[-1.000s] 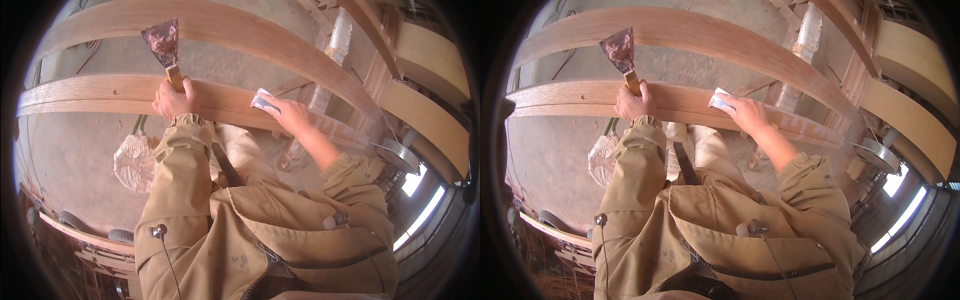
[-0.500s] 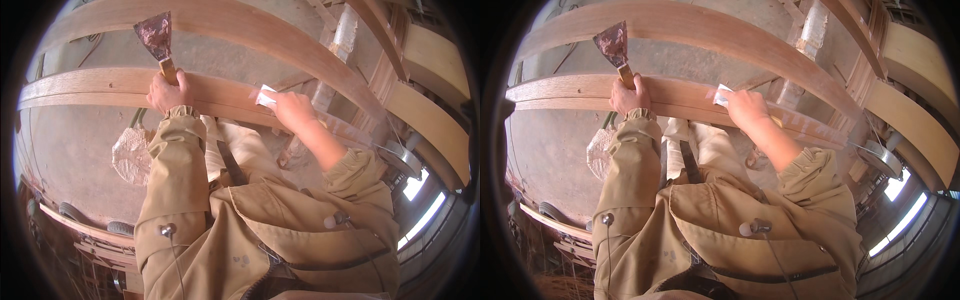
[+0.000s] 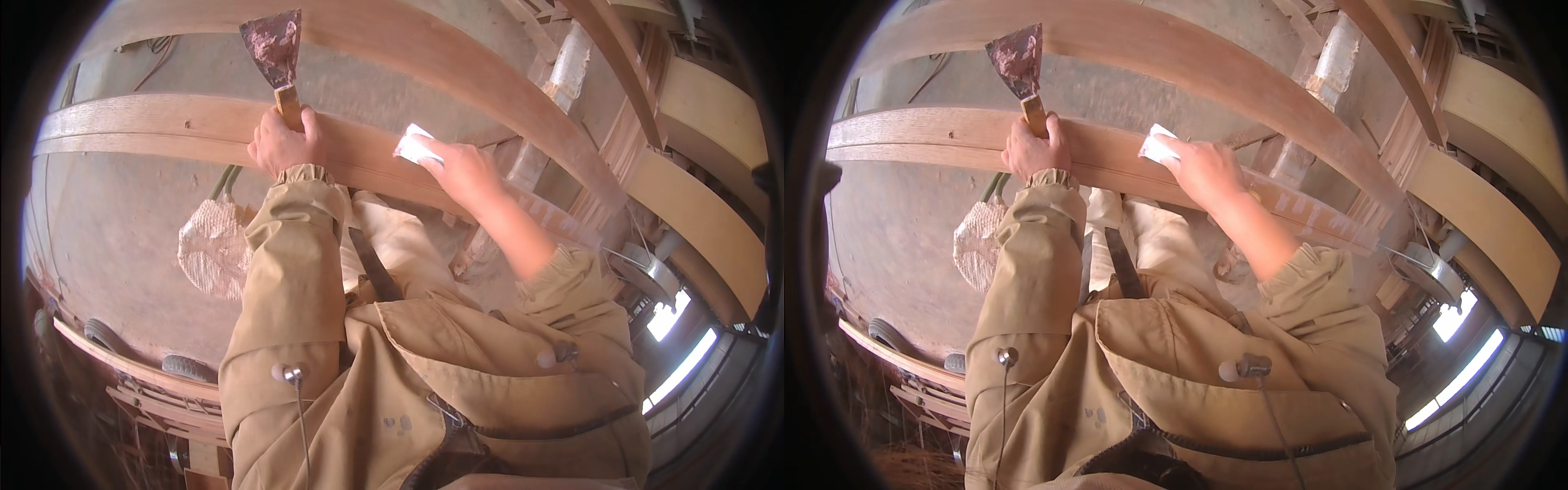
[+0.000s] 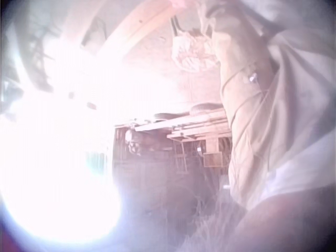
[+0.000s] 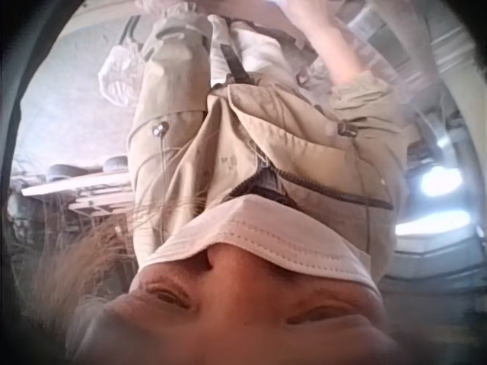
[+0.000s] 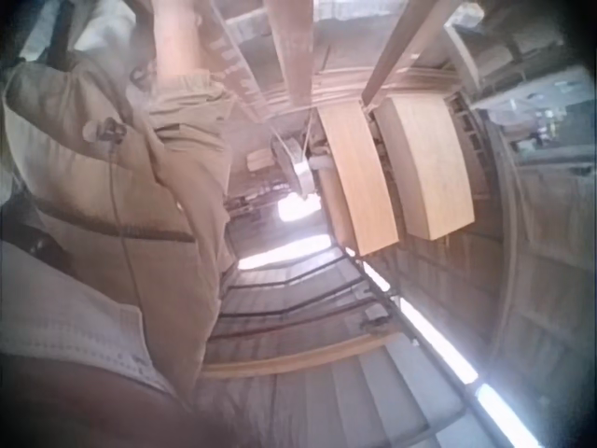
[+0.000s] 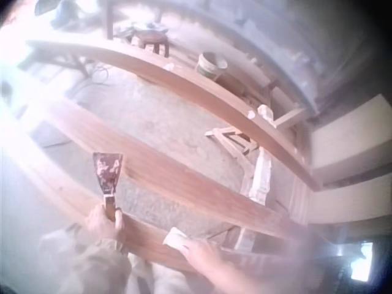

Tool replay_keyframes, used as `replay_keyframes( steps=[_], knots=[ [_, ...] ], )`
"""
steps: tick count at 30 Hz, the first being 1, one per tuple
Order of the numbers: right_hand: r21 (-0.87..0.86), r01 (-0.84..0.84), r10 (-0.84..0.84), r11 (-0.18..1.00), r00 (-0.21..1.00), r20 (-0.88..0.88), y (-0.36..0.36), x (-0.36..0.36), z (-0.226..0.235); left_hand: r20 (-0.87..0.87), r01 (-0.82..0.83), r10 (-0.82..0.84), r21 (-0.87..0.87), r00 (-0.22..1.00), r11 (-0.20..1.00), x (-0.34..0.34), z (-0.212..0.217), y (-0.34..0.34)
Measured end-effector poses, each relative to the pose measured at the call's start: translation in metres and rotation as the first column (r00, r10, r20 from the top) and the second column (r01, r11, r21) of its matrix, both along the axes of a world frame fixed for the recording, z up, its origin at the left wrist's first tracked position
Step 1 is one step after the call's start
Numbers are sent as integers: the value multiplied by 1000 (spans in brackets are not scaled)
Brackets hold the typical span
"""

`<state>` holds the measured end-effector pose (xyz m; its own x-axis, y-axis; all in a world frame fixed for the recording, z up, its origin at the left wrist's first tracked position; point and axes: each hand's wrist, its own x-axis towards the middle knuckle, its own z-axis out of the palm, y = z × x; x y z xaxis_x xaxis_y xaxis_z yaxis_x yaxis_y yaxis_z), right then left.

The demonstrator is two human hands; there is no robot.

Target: The person applies a reddish filler to a curved wooden plank using a putty knife, spreading it along the surface and into the grain. The person holds the plank steady with the left hand while smoothing the filler with the right hand.

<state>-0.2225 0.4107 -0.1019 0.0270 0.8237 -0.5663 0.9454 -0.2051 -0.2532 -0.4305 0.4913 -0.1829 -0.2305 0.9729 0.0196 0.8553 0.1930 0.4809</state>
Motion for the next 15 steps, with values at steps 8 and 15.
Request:
replay_keyframes(
  steps=[8,15],
  knots=[
    [8,128,-126,992,987,-102,-24,14,-20,-35,-10,11,14,999,1000,-1,-5,-2],
    [-13,27,-27,1000,1000,6,7,-15,2,7,-5,5,28,1000,1000,-1,-5,-2]
  ],
)
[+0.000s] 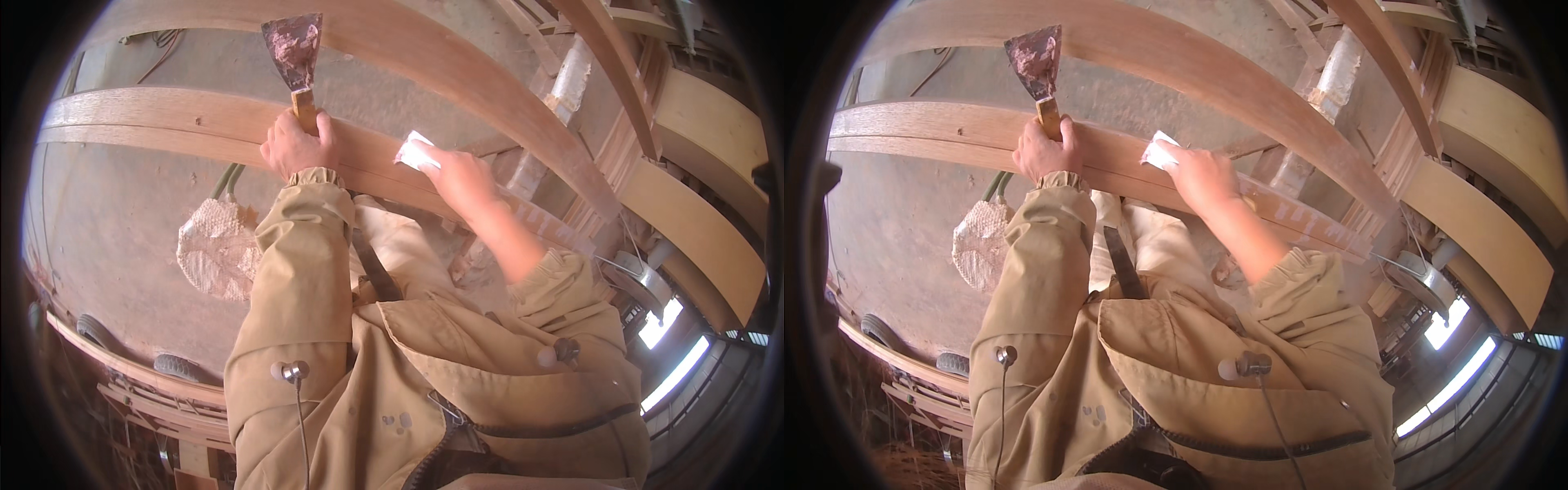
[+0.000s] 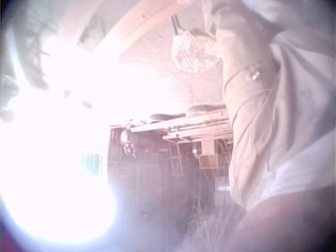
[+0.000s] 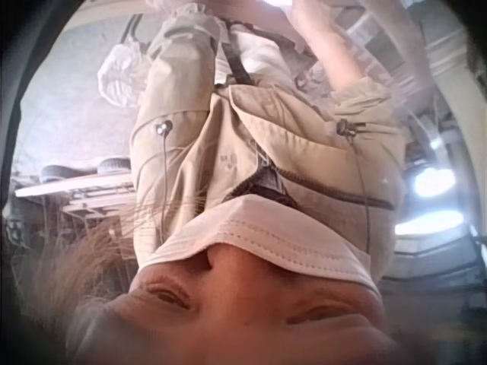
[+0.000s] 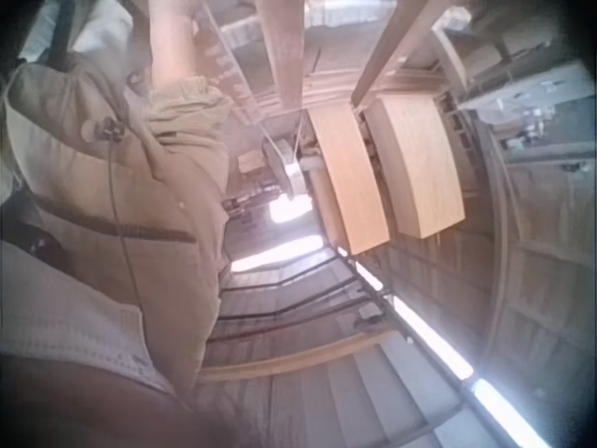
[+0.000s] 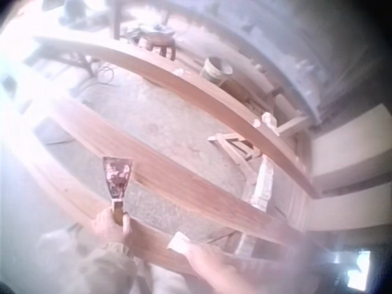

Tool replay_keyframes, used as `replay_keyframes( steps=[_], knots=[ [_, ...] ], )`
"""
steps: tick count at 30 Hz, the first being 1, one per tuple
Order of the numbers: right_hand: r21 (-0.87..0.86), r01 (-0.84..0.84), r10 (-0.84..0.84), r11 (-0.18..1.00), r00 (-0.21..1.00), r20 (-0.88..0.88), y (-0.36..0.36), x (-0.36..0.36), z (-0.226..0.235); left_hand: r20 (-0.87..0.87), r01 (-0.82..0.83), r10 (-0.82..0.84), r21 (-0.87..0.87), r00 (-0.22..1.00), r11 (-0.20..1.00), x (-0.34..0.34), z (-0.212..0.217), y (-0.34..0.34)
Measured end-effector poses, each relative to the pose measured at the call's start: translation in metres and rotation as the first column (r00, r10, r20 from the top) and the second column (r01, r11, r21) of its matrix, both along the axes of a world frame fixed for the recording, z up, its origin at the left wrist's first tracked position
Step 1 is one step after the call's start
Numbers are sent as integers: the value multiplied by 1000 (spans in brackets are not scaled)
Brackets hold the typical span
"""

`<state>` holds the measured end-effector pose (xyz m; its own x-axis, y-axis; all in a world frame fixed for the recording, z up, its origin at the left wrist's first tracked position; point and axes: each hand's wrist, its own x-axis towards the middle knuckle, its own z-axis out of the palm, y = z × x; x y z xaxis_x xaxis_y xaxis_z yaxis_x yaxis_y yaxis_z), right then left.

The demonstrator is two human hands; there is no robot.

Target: The person applies a reddish filler to a curved wooden plank using a putty knife, spreading it along the surface and into the grain. The person holds the plank steady with the left hand while smoothing the filler with the right hand.

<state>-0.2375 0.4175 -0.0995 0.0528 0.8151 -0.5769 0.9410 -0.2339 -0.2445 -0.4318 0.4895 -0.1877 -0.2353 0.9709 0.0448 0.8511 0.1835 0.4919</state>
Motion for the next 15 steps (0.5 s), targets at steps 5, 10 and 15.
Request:
replay_keyframes(
  steps=[5,10,15],
  knots=[
    [-153,-31,44,988,996,82,-1,22,6,7,11,-11,-11,1000,1000,0,0,1],
    [-42,-37,37,998,999,7,16,4,12,0,-7,7,-19,1000,1000,1,4,1],
    [65,35,-27,997,993,-118,-15,20,-35,23,-5,5,1,1000,1000,1,1,1]
  ],
)
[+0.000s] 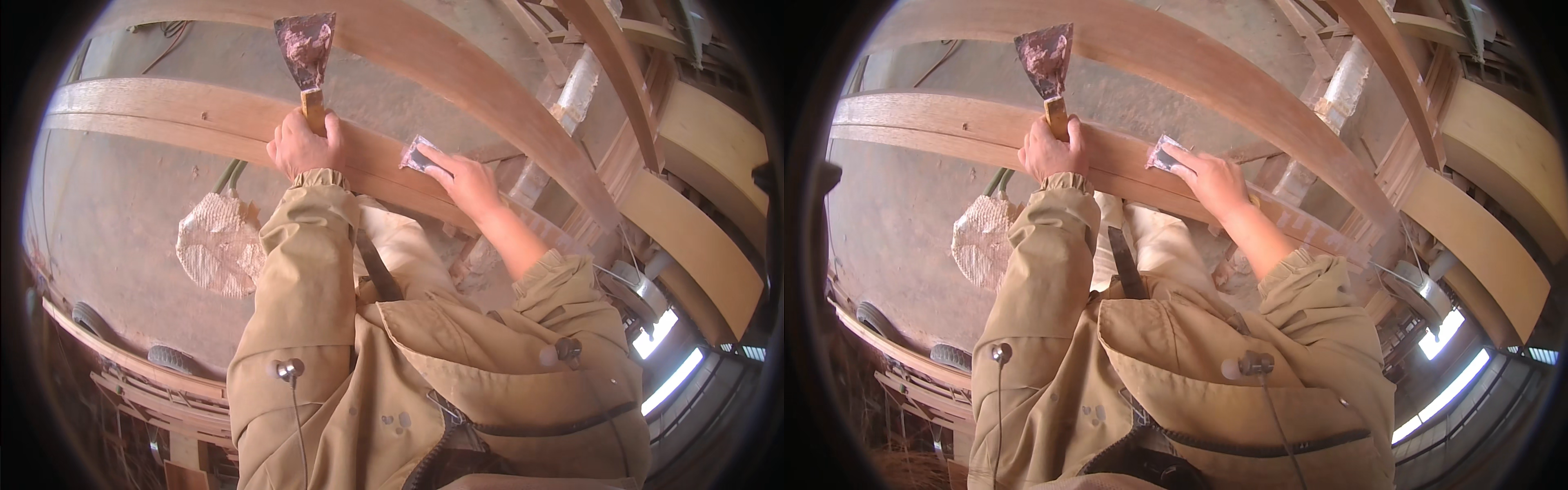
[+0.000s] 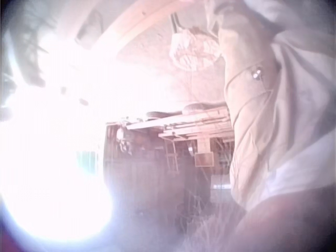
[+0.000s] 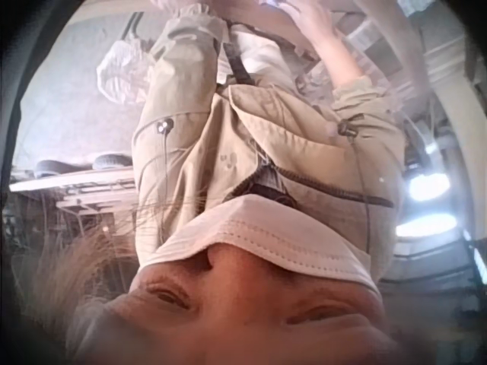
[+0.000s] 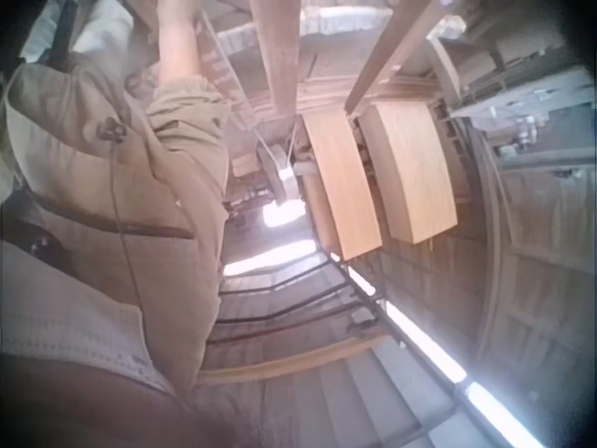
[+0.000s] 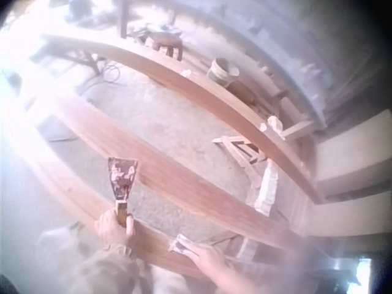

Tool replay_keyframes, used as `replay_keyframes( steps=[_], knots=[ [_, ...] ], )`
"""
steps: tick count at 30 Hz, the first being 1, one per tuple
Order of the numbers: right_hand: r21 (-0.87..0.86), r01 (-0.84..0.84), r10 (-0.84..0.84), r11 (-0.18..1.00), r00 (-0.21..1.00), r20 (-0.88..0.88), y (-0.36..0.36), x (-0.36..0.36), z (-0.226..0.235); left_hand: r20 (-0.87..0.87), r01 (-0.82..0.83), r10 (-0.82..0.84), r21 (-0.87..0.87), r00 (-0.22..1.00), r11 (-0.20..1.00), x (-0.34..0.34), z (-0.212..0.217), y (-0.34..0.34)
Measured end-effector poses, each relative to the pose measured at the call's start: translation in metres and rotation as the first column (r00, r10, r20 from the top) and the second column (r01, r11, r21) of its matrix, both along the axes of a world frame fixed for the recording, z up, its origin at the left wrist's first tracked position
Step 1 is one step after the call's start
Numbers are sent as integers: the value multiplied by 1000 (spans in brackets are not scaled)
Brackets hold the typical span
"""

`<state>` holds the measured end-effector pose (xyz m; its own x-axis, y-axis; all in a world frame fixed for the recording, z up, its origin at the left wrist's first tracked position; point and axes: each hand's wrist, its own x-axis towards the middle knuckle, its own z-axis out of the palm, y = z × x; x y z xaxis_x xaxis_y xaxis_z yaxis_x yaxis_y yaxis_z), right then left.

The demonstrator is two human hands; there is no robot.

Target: The person applies a reddish filler to a curved wooden plank using a putty knife, spreading it along the surface and into the grain. The person holds the plank steady with the left hand while smoothing the filler with the right hand.

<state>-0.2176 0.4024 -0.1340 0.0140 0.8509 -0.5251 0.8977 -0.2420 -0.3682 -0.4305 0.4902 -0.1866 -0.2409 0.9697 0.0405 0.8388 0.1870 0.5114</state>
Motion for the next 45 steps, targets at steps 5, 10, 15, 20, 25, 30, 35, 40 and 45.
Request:
replay_keyframes(
  steps=[5,10,15,20,25,30,35,40,45],
  knots=[
    [-71,-8,11,997,999,38,0,4,10,-48,-2,2,-6,999,1000,0,1,0],
    [-56,-179,185,982,974,130,36,-27,44,-30,-10,11,10,1000,1000,1,1,1],
    [-192,-256,297,947,927,229,29,-20,40,-12,-15,15,21,1000,1000,4,3,1],
    [-266,-273,333,925,918,215,35,-9,44,-47,-14,15,15,999,1000,2,3,0],
    [-189,-243,270,952,953,136,48,-24,36,-49,-4,6,40,999,999,3,-1,-3],
    [-306,-153,230,939,946,231,20,28,39,-60,-15,16,28,998,1000,0,-4,-1],
    [-15,106,-105,994,993,48,-43,61,33,-59,-6,9,46,998,999,1,0,0],
    [-861,373,-906,344,-109,-409,-17,13,63,-73,19,-16,46,997,999,-1,-2,2],
    [-906,117,-668,407,-638,-383,7,-14,49,-13,211,-212,-76,977,975,-11,0,2]
  ],
)
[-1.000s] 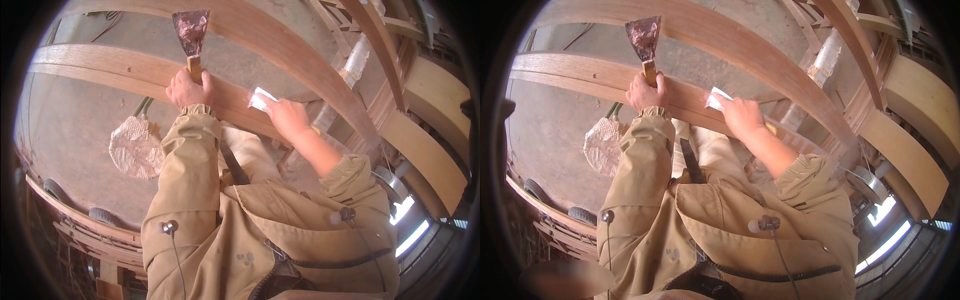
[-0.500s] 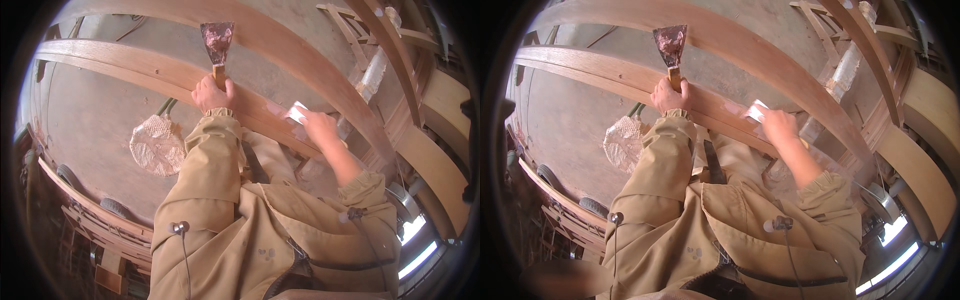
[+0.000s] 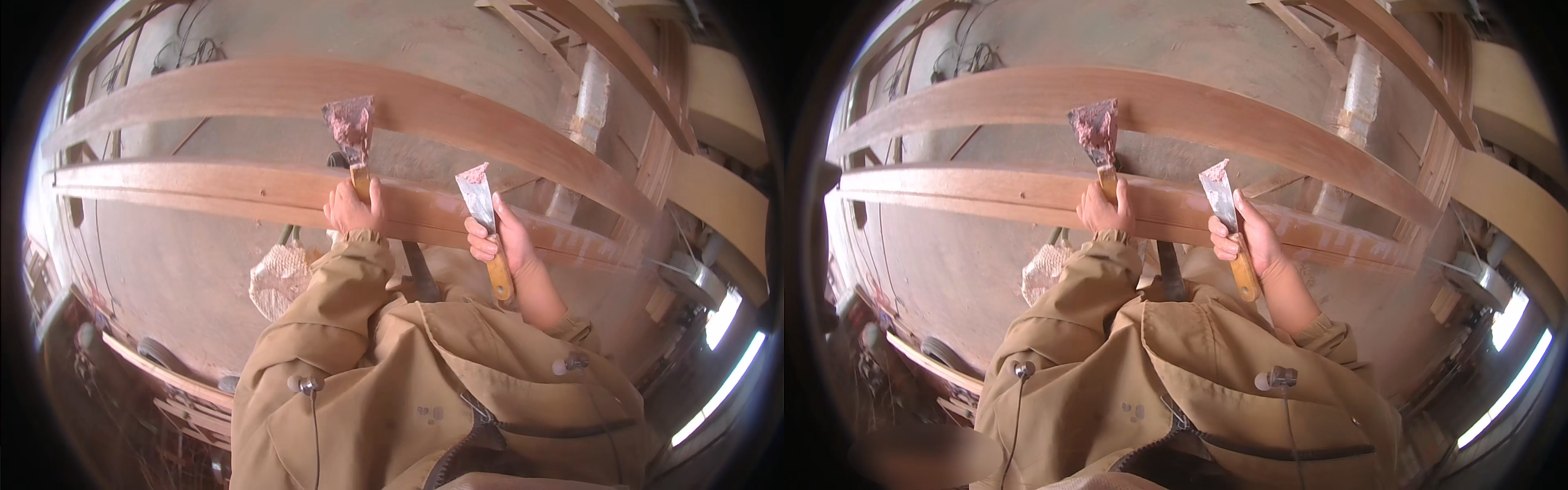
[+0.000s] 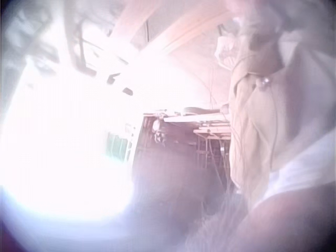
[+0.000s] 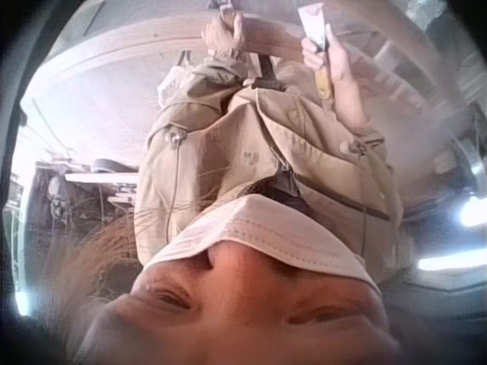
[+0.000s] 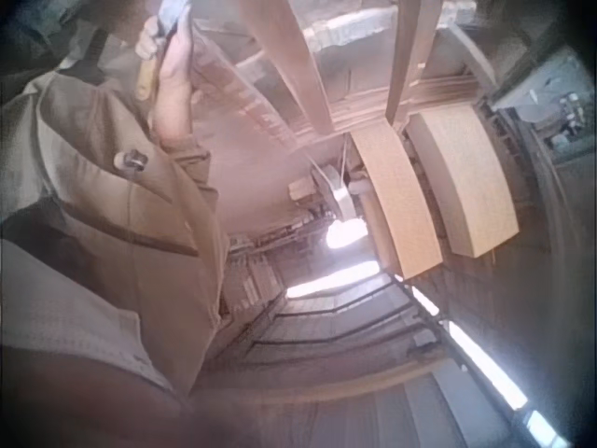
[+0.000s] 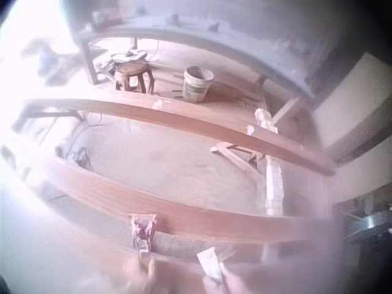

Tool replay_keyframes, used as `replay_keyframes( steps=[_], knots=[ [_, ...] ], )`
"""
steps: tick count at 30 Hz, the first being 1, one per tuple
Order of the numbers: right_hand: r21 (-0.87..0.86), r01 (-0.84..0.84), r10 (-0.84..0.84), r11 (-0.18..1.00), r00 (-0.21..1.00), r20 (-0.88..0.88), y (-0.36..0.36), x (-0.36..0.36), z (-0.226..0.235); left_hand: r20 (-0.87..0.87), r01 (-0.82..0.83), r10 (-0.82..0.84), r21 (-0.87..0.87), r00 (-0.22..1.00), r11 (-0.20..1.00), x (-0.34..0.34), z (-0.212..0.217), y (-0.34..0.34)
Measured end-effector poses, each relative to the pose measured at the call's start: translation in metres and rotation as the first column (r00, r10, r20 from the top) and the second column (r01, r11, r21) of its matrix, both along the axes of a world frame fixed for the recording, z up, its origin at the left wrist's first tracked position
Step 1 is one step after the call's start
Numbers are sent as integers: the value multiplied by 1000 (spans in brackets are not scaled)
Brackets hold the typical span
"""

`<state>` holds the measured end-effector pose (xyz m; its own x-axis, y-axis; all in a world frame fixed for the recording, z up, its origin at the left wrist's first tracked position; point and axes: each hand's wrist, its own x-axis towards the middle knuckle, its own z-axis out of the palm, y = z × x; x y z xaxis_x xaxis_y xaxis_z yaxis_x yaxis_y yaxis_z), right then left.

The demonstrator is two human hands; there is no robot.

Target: The person applies a reddish filler to a curved wooden plank using a putty knife, spreading it along the surface and into the grain. The person holds the plank steady with the left hand while smoothing the filler with the right hand.

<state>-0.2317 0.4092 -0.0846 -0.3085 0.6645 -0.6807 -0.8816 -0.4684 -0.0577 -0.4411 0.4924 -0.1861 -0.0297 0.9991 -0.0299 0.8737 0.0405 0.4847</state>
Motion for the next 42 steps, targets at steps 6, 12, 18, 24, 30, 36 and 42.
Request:
replay_keyframes(
  steps=[6,12,18,24,30,36,42],
  knots=[
    [95,49,-91,994,859,504,24,-27,10,594,461,-147,-421,791,781,-34,28,25],
    [6,-80,11,997,204,979,42,-76,-9,752,668,339,-658,565,348,-27,70,61],
    [15,20,-15,1000,-37,999,32,-129,-31,789,740,274,-612,550,279,-39,79,45],
    [229,198,-225,953,-45,973,16,-158,-58,829,750,163,-554,534,361,-37,70,25],
    [306,107,-269,946,-269,925,-52,-215,-67,932,850,102,-358,347,387,-99,41,-33],
    [330,170,-239,928,-408,881,-41,-193,-50,925,910,40,-379,378,169,-67,75,4],
    [230,121,-193,966,-257,947,-74,-220,-65,962,916,14,-265,274,303,-95,91,-18]
  ],
)
